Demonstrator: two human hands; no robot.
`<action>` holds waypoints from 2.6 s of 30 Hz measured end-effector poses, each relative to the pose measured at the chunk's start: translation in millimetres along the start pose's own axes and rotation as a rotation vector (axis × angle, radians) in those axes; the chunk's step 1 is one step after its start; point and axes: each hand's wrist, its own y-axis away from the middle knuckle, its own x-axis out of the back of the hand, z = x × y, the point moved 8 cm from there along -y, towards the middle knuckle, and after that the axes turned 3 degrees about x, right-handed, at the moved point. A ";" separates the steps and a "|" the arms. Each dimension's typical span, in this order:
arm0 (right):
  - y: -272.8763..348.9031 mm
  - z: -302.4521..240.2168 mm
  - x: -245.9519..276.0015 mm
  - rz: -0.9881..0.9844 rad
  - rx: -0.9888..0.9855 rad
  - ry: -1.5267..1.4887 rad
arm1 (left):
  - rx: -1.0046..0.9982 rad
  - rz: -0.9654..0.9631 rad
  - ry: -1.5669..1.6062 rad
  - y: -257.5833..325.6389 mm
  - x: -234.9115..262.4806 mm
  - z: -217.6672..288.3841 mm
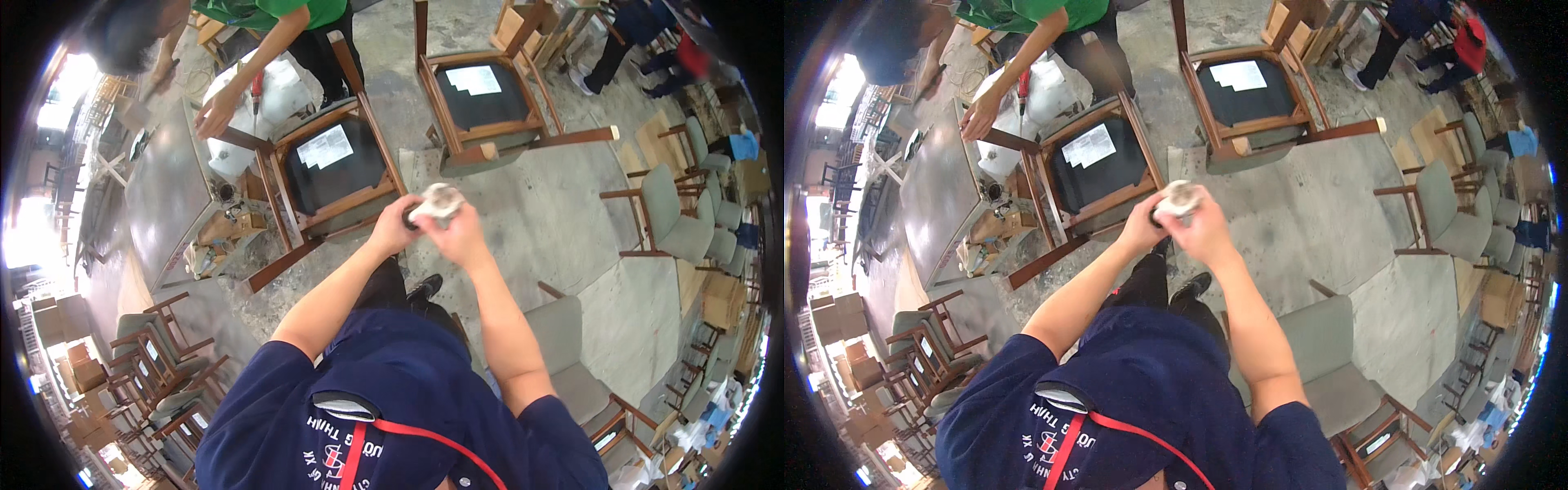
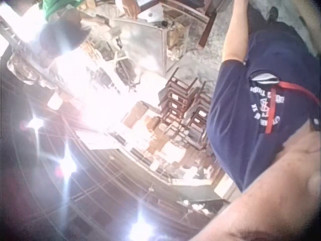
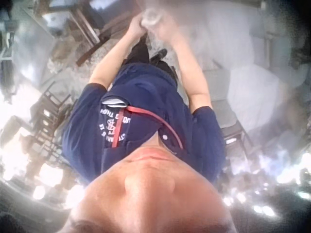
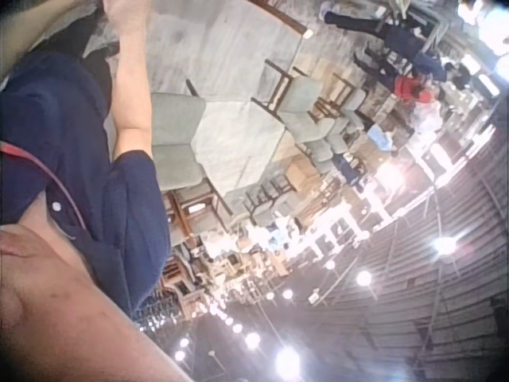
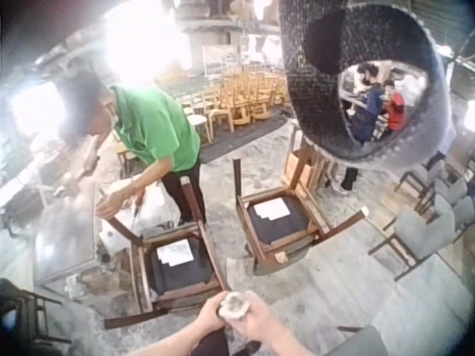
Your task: The person lifts and flips chairs to access the underside, then uses a power sander and a cloth to clean and smooth the wooden frame. The person handles multiple chairs one at a time, moving them around the workshop floor.
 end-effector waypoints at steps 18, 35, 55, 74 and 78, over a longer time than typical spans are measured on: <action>-434.0 -23.3 -82.3 0.111 0.149 -0.137 | 0.033 0.741 0.099 -289.1 237.6 -64.6; -497.4 11.4 -123.3 -0.060 0.200 0.028 | 0.152 0.514 0.259 -376.2 250.0 -79.2; -480.2 28.0 -73.2 0.043 0.186 -0.084 | 0.146 0.713 0.100 -361.4 242.1 -57.0; -359.0 124.3 324.0 0.436 -0.092 -0.318 | -0.102 0.982 0.380 -409.1 202.6 80.7; -446.0 91.7 233.2 0.146 0.026 -0.379 | -0.108 0.887 0.283 -450.3 150.4 44.6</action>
